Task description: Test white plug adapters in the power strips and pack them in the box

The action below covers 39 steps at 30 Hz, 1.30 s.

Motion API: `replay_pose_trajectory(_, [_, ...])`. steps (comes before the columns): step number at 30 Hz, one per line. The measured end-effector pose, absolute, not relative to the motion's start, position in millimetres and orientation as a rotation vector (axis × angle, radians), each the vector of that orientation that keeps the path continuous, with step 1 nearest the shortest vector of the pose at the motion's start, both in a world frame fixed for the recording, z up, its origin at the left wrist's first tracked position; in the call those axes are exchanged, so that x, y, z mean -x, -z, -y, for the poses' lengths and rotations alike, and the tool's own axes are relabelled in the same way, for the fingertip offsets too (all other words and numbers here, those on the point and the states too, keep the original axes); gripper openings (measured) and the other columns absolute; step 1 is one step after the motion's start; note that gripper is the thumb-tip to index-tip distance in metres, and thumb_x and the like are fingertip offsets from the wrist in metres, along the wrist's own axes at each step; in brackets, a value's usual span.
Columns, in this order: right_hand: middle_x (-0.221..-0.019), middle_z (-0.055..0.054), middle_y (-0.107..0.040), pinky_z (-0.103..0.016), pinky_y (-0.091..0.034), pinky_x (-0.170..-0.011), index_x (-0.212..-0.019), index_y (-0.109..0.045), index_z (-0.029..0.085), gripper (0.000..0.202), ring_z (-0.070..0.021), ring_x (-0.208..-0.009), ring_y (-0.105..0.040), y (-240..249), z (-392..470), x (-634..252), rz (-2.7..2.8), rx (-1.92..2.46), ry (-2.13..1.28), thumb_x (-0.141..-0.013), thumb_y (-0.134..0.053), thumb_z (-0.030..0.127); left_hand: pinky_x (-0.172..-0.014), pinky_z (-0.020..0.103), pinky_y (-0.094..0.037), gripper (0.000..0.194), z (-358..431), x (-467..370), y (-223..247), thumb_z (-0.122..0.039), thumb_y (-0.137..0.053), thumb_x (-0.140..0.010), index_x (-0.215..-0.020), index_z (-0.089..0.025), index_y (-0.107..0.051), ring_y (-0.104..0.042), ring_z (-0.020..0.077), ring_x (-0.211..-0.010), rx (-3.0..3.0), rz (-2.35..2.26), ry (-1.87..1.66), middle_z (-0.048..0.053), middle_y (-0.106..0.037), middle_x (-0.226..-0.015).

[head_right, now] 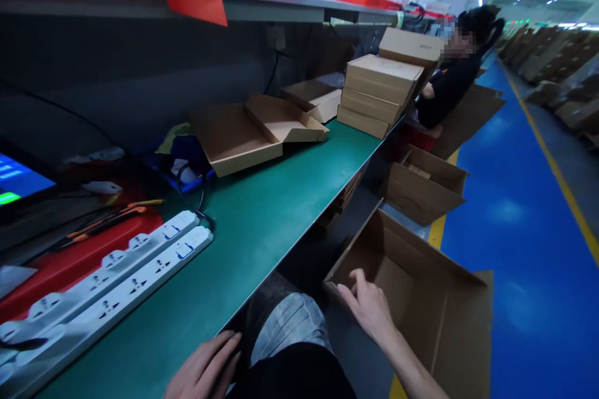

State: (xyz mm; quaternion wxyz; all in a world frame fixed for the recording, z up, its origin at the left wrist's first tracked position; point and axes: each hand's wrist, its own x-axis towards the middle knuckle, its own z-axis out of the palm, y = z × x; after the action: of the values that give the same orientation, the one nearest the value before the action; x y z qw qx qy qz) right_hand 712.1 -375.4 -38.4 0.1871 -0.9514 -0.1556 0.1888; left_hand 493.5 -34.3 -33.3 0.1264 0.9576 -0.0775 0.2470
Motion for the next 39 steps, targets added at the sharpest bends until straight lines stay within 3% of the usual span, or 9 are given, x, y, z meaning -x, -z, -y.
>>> replay_pose_trajectory(5, [-0.116,-0.015,-0.08,-0.036,-0.056,-0.085,-0.124,-0.072,0.021,0.051,-0.0338,-0.103,-0.079,40,333,-676,0.933,2.741,-0.774,-0.101,-0.063,0.066,-0.087,0.027,-0.069,0.029,51,-499,36,-0.022,-0.054,-0.111,-0.129,-0.021,-0.076,-0.083,0.0222,-0.1,-2.747,0.329,-0.7,0.011,-0.083,-0.118])
replay_pose_trajectory(8, [-0.114,-0.016,-0.081,-0.037,-0.057,-0.087,-0.132,-0.072,0.019,0.039,-0.0325,-0.101,-0.08,44,321,-672,0.98,2.831,-0.799,-0.1,-0.068,0.042,-0.088,0.027,-0.07,0.029,54,-488,41,-0.02,-0.054,-0.11,-0.128,-0.02,-0.076,-0.083,0.0223,-0.101,-2.723,0.297,-0.724,0.011,-0.083,-0.118])
replay_pose_trajectory(11, [-0.109,-0.02,-0.082,-0.037,-0.056,-0.087,-0.121,-0.077,0.017,0.027,-0.0323,-0.102,-0.081,45,331,-691,0.909,2.918,-0.827,-0.1,-0.059,0.021,-0.087,0.028,-0.071,0.028,52,-475,42,-0.02,-0.056,-0.109,-0.13,-0.021,-0.075,-0.083,0.0231,-0.103,-2.702,0.178,-0.734,0.011,-0.082,-0.118])
replay_pose_trajectory(18, [-0.103,-0.017,-0.083,-0.031,-0.051,-0.073,-0.093,-0.079,0.016,0.013,-0.0304,-0.096,-0.081,31,396,-753,0.833,2.961,-1.059,-0.086,-0.068,0.015,-0.088,0.028,-0.071,0.026,48,-435,62,-0.022,-0.058,-0.108,-0.129,-0.023,-0.074,-0.084,0.0227,-0.1,-2.59,-0.067,-0.804,0.009,-0.083,-0.114])
replay_pose_trajectory(23, [-0.102,-0.015,-0.082,-0.029,-0.055,-0.077,-0.082,-0.077,0.021,0.022,-0.0275,-0.097,-0.081,29,466,-759,0.727,3.055,-1.166,-0.077,-0.065,0.002,-0.082,0.03,-0.073,0.033,49,-379,96,-0.015,-0.063,-0.104,-0.135,-0.025,-0.07,-0.085,0.0236,-0.094,-2.483,-0.426,-0.888,0.008,-0.084,-0.112])
replay_pose_trajectory(27, [-0.093,-0.013,-0.08,-0.031,-0.053,-0.075,-0.075,-0.075,0.025,0.015,-0.028,-0.089,-0.081,47,517,-761,0.496,3.115,-1.065,-0.081,-0.07,0.012,-0.078,0.03,-0.071,0.045,52,-355,90,-0.007,-0.065,-0.102,-0.142,-0.027,-0.068,-0.083,0.0226,-0.091,-2.471,-0.461,-0.889,0.007,-0.083,-0.108])
replay_pose_trajectory(31, [-0.102,-0.018,-0.081,-0.033,-0.048,-0.076,-0.085,-0.076,0.023,0.018,-0.0315,-0.095,-0.079,62,523,-758,0.511,3.065,-0.962,-0.092,-0.061,0.018,-0.083,0.038,-0.069,0.054,47,-403,55,-0.003,-0.063,-0.101,-0.149,-0.026,-0.063,-0.08,0.0249,-0.097,-2.503,-0.246,-0.962,0.01,-0.08,-0.109])
replay_pose_trajectory(34, [-0.107,-0.018,-0.082,-0.031,-0.045,-0.075,-0.094,-0.079,0.02,0.024,-0.0304,-0.098,-0.079,57,505,-752,0.531,3.021,-0.939,-0.095,-0.055,0.017,-0.1,0.047,-0.065,0.054,40,-488,33,-0.011,-0.061,-0.104,-0.156,-0.026,-0.058,-0.076,0.0298,-0.117,-2.575,-0.005,-0.923,0.015,-0.077,-0.125])
replay_pose_trajectory(39, [-0.111,-0.017,-0.083,-0.029,-0.045,-0.079,-0.106,-0.083,0.018,0.029,-0.0286,-0.106,-0.079,48,486,-739,0.525,3.096,-0.839,-0.089,-0.06,0.012,-0.127,0.064,-0.043,0.071,39,-633,17,-0.027,-0.067,-0.099,-0.166,-0.017,-0.047,-0.045,0.0435,-0.158,-2.88,0.109,-0.334,0.023,-0.051,-0.168])
